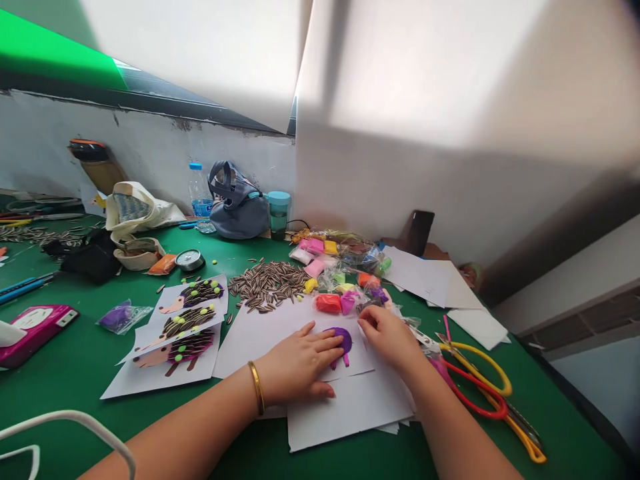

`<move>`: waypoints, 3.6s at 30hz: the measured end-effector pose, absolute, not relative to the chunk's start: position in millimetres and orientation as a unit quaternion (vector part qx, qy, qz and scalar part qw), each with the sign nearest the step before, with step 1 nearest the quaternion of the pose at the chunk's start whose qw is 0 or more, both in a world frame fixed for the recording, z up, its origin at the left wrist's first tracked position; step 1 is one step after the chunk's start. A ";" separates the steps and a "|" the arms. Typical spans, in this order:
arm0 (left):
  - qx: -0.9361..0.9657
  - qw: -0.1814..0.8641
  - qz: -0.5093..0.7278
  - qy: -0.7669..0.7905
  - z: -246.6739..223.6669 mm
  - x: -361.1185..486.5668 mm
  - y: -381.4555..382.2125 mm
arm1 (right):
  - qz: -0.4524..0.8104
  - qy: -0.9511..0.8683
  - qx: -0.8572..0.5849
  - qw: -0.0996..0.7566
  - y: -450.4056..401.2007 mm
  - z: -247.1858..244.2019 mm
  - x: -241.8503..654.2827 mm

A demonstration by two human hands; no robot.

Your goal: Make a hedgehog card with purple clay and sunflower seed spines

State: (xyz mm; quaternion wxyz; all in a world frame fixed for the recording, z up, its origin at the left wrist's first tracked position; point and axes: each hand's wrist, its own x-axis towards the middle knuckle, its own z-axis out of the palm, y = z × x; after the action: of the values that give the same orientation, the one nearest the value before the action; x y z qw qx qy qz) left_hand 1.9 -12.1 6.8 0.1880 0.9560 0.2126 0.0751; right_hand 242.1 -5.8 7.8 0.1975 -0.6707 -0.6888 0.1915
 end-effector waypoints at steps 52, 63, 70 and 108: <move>0.901 0.240 0.154 0.328 2.7 1.3 6.7 | 0.172 -0.769 -0.604 0.121 -21.6 3.3 217.2; 0.906 0.224 0.167 0.318 -1.5 1.9 5.6 | 0.200 -0.753 -0.610 0.143 -16.2 -2.4 220.8; 0.820 0.080 0.260 0.503 -1.1 -17.3 33.6 | 0.225 -0.715 -0.645 0.150 -13.7 2.1 221.7; 0.293 0.507 0.599 0.546 26.8 -33.2 126.8 | 0.136 -0.735 -0.647 0.153 -9.3 -7.0 224.8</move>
State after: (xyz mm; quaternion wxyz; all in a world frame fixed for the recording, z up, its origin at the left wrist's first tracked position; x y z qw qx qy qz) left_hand -33.2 126.8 26.8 0.5074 0.2929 0.5458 0.5990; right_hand 224.8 -9.3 -7.0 0.1528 -0.6468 -0.7347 0.1358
